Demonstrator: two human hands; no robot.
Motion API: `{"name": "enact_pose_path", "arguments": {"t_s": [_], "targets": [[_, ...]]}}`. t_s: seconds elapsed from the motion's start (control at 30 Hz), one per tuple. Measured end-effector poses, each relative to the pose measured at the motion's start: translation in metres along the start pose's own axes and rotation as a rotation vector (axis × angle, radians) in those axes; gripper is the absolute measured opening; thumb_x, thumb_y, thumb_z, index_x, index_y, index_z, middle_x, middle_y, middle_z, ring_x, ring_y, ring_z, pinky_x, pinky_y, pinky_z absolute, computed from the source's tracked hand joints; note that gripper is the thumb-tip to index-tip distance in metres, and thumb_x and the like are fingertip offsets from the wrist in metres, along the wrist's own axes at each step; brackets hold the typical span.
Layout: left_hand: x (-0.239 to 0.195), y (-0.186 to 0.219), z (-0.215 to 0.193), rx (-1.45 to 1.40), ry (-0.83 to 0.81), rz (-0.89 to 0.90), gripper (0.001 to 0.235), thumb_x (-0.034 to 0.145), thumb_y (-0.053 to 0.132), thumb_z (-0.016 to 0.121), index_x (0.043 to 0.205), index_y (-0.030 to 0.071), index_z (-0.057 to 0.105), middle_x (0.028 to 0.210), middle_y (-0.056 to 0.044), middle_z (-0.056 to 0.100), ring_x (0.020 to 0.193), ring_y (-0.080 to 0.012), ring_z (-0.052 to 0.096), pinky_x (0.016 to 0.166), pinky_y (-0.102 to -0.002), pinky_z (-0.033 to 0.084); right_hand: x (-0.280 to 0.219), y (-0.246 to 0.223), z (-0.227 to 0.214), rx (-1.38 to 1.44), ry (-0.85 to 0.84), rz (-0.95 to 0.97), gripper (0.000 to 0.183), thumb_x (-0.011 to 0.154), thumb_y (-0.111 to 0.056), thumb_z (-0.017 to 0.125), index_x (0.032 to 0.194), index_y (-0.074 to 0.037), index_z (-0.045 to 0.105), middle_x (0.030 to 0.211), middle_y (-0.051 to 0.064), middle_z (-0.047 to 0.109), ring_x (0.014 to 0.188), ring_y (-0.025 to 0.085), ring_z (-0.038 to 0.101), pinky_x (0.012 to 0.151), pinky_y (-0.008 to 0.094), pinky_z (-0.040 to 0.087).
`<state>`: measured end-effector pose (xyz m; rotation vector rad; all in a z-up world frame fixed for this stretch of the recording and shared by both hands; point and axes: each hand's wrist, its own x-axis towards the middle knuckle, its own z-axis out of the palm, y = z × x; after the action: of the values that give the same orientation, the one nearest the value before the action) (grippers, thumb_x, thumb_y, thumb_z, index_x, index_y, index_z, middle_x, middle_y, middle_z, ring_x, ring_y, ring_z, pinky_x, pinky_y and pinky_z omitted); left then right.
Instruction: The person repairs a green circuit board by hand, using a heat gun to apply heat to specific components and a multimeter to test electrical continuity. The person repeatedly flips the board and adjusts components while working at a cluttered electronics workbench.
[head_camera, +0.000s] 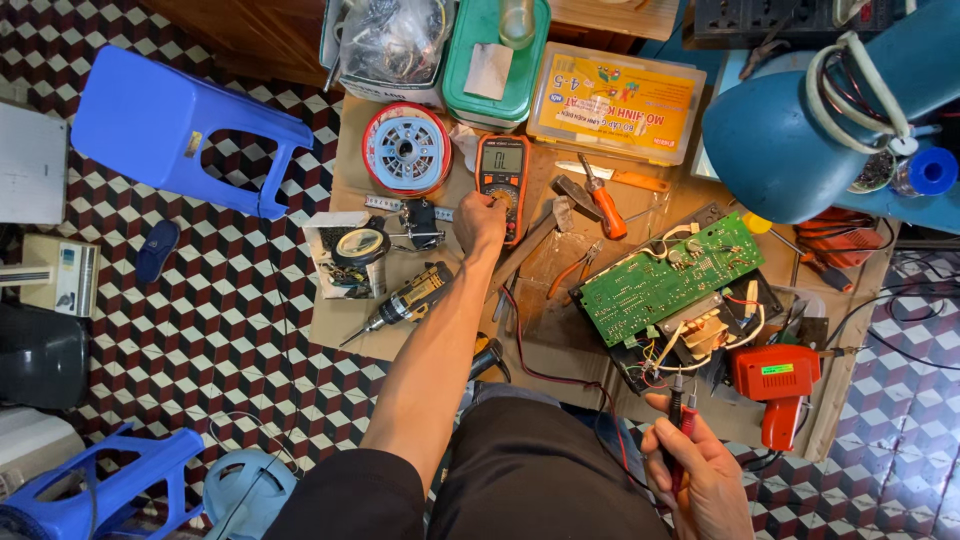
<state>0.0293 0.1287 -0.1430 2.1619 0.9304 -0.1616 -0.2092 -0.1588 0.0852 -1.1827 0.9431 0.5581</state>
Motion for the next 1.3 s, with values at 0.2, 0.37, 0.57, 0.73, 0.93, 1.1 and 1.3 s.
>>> {"name": "enact_pose_path", "arguments": {"t_s": [0.2, 0.37, 0.57, 0.73, 0.93, 1.1, 1.3], "targets": [[0.002, -0.007, 0.009, 0.039, 0.009, 0.018, 0.024, 0.083, 0.022, 0.079, 0.094, 0.002, 0.072, 0.093, -0.020, 0.076, 0.087, -0.0352, 0.074, 0.077, -0.045, 0.058, 0.003, -0.001, -0.005, 0.012, -0.005, 0.013, 0.044, 0.099, -0.015, 0.053, 0.140, 0.000, 0.054, 0.078, 0.010, 0.058, 0.049, 0.010, 0.043, 0.037, 0.024, 0.032], [-0.002, -0.010, 0.012, 0.077, 0.076, 0.161, 0.025, 0.085, 0.023, 0.078, 0.098, 0.003, 0.071, 0.092, -0.019, 0.075, 0.086, -0.0365, 0.072, 0.076, -0.046, 0.057, 0.004, -0.005, -0.009, 0.023, -0.026, -0.015, 0.045, 0.099, -0.015, 0.053, 0.141, 0.000, 0.054, 0.082, 0.011, 0.060, 0.052, 0.009, 0.044, 0.039, 0.023, 0.032], [-0.056, 0.024, -0.038, -0.253, 0.033, 0.202, 0.036, 0.088, 0.035, 0.075, 0.101, 0.003, 0.069, 0.084, -0.012, 0.074, 0.074, -0.0248, 0.070, 0.069, -0.038, 0.054, 0.003, -0.033, 0.008, 0.117, -0.044, -0.152, 0.041, 0.102, -0.016, 0.050, 0.139, 0.002, 0.053, 0.093, 0.011, 0.065, 0.067, 0.011, 0.056, 0.053, 0.026, 0.045], [-0.187, 0.056, -0.075, -0.561, -0.640, 0.278, 0.037, 0.098, 0.036, 0.062, 0.111, 0.004, 0.074, 0.091, -0.002, 0.078, 0.081, -0.0112, 0.071, 0.074, -0.027, 0.056, 0.019, -0.054, 0.032, 0.161, -0.235, -0.219, 0.034, 0.104, -0.020, 0.052, 0.128, 0.003, 0.055, 0.092, 0.012, 0.068, 0.070, 0.015, 0.062, 0.058, 0.027, 0.049], [-0.244, 0.096, -0.083, -0.771, -0.823, -0.159, 0.036, 0.102, 0.030, 0.065, 0.125, 0.003, 0.072, 0.101, -0.011, 0.074, 0.067, -0.0146, 0.057, 0.054, -0.029, 0.043, 0.029, -0.057, 0.063, 0.116, -0.350, -0.188, 0.035, 0.106, -0.021, 0.055, 0.131, 0.003, 0.062, 0.096, 0.005, 0.065, 0.076, 0.009, 0.058, 0.066, 0.024, 0.051], [-0.200, 0.104, -0.073, -0.950, -0.816, -0.012, 0.039, 0.103, 0.027, 0.057, 0.133, 0.002, 0.056, 0.104, -0.007, 0.071, 0.080, -0.0060, 0.065, 0.071, -0.023, 0.061, 0.026, -0.068, 0.026, 0.091, -0.077, -0.247, 0.041, 0.096, -0.016, 0.055, 0.132, 0.004, 0.057, 0.110, 0.010, 0.074, 0.086, 0.013, 0.072, 0.077, 0.024, 0.060], [-0.175, 0.100, -0.045, -0.816, -0.803, 0.071, 0.037, 0.103, 0.029, 0.058, 0.129, 0.004, 0.056, 0.099, -0.005, 0.071, 0.068, -0.0020, 0.052, 0.053, -0.018, 0.042, 0.045, -0.107, -0.061, 0.047, 0.123, -0.539, 0.040, 0.110, -0.026, 0.061, 0.129, 0.008, 0.063, 0.088, 0.006, 0.055, 0.066, 0.006, 0.051, 0.052, 0.019, 0.039]]}}
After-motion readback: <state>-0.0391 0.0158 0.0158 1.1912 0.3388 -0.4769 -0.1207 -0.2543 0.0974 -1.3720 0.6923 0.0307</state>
